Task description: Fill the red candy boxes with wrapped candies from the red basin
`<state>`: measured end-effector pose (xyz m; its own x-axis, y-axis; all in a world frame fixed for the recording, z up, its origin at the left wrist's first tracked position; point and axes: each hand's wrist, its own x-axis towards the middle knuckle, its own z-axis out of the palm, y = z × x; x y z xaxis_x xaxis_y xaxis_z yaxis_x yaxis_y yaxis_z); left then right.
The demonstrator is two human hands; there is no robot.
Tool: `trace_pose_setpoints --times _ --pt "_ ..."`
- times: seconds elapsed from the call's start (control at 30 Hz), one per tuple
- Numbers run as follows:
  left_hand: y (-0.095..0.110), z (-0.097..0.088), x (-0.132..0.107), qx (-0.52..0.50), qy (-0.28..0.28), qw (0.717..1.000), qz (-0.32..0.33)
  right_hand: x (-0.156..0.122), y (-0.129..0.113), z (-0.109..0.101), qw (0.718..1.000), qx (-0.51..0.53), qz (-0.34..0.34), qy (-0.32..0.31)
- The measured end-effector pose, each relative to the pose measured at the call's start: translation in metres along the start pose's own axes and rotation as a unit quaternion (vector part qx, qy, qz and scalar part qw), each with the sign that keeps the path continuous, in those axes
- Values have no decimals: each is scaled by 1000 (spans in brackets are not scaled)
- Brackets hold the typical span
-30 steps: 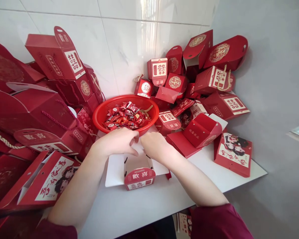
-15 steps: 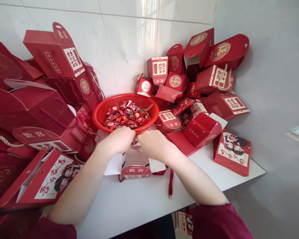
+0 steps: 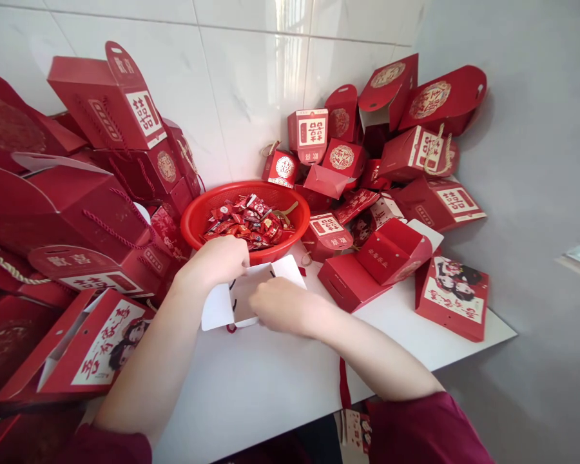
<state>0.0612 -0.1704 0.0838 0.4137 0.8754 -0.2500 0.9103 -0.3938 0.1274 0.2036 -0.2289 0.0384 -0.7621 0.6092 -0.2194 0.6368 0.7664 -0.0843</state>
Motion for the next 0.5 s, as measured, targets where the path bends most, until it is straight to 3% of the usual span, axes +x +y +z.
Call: trace_pose_setpoints --times 0.17,0.27,0.37,0.43,0.5 --pt "-11 -2 4 29 -17 999 38 16 -16 15 998 -44 -34 22" --pt "-17 0 7 27 -33 997 62 12 -13 5 999 14 -41 17" --pt "-17 2 8 40 -31 998 41 -2 -1 -14 988 125 -86 27" --pt "-12 3 6 47 -22 998 21 -15 10 -26 978 166 -87 91" --pt "-9 2 3 47 -22 999 11 -25 24 -33 970 154 -36 184"
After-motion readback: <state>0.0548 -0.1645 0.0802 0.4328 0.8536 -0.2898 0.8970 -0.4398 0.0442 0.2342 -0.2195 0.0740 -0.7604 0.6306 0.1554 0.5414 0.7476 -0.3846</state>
